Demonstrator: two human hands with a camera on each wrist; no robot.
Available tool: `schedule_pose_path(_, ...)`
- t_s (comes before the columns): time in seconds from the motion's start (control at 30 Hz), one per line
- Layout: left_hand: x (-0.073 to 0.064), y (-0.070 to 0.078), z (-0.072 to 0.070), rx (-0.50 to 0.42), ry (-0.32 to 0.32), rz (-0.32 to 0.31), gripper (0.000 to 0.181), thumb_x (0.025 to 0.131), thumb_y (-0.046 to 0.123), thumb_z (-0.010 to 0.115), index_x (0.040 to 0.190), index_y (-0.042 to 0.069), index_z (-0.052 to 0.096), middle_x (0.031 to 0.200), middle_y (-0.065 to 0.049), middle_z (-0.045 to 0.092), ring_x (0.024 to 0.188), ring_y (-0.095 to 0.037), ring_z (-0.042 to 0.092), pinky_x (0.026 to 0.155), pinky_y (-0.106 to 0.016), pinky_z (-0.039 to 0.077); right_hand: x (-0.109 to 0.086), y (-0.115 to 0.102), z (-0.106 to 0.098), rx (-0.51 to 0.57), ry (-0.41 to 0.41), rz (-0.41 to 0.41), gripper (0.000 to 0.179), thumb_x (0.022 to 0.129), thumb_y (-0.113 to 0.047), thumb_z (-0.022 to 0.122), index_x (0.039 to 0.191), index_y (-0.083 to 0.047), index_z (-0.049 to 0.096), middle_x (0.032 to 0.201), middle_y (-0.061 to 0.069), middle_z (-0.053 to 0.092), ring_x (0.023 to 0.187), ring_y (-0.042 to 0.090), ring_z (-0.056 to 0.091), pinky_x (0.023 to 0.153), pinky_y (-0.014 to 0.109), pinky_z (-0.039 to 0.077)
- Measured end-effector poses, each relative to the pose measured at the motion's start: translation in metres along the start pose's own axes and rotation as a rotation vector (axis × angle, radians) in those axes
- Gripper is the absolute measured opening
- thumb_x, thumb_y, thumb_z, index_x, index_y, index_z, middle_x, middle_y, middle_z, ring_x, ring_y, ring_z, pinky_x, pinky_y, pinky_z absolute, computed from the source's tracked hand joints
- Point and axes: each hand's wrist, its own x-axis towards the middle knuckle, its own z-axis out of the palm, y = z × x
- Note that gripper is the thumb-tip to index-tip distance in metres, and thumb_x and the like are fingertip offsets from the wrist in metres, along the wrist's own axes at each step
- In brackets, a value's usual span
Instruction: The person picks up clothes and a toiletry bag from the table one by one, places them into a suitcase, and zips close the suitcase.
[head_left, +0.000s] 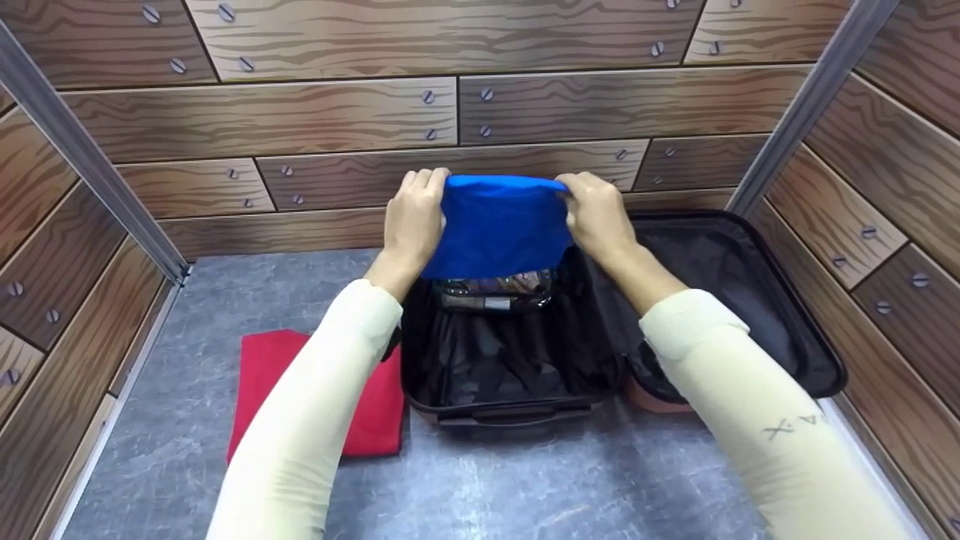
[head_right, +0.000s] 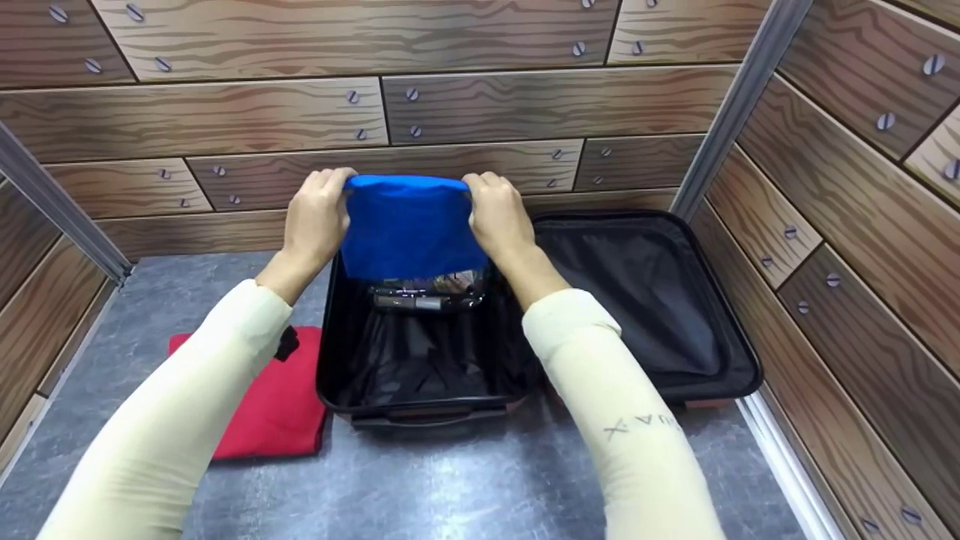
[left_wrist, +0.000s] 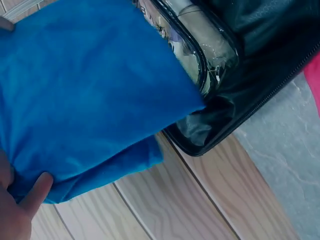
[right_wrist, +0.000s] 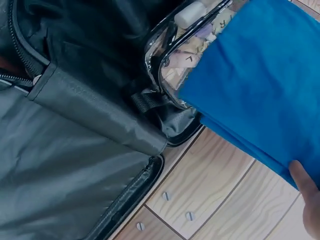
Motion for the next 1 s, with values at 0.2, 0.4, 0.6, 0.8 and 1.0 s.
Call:
schedule_pose_path(0.2,-0.045,-0.003,-0.009,0.064,-0.092,0.200,0.033,0.077,-0.011,0.060,0.108,0.002,0.064,0.093,-0.016,0.068,0.086,-0.033,0.065,0.057,-0.045,0.056,-0.045,0.009,-0.003,-0.038,-0.128,-0.232,0.021,0.084,0.008,0.060,0.104,0.009,0.067,0.098,0.025,0.069,0.095,0.043,0.066,0.089,0.051,0.053)
schedule_pose_path(0.4,-0.115,0.008,-0.015,0.129,-0.372,0.473,0.025,0.073,-0.001,0.071,0.096,0.006,0.065,0.083,-0.008,0.069,0.074,-0.027,0.064,0.054,-0.037,0.052,-0.113,0.008,-0.006,-0.229,-0.463,-0.430,0.012,0.074,-0.002,0.067,0.083,-0.008,0.062,0.076,0.009,0.064,0.068,0.028,0.062,0.050,0.042,0.051)
schedule_pose_path(0.6,-0.158,0.017,-0.008,0.194,-0.628,0.551,0.025,0.077,0.008,0.073,0.101,0.008,0.066,0.092,-0.006,0.071,0.085,-0.024,0.065,0.075,-0.036,0.054,-0.152,0.000,0.009,-0.262,-0.532,-0.515,0.008,0.077,-0.010,0.070,0.078,-0.011,0.062,0.075,0.004,0.063,0.069,0.025,0.062,0.046,0.039,0.050)
schedule_pose_path(0.8,-0.175,0.015,-0.006,0.122,-0.719,0.588,0.019,0.079,0.006,0.073,0.097,0.010,0.067,0.089,-0.004,0.069,0.084,-0.022,0.067,0.073,-0.035,0.056,-0.161,-0.006,0.012,-0.192,-0.676,-0.528,0.010,0.078,-0.007,0.072,0.076,-0.016,0.066,0.074,0.001,0.062,0.069,0.022,0.065,0.051,0.039,0.052)
schedule_pose_path(1.0,-0.170,0.017,-0.014,-0.017,-0.906,0.547,0.014,0.078,0.004,0.072,0.089,0.011,0.069,0.085,-0.005,0.069,0.080,-0.024,0.070,0.070,-0.038,0.058,-0.153,-0.014,0.004,-0.126,-0.898,-0.470,0.017,0.073,0.001,0.069,0.072,-0.016,0.068,0.070,0.001,0.066,0.063,0.024,0.067,0.055,0.040,0.053)
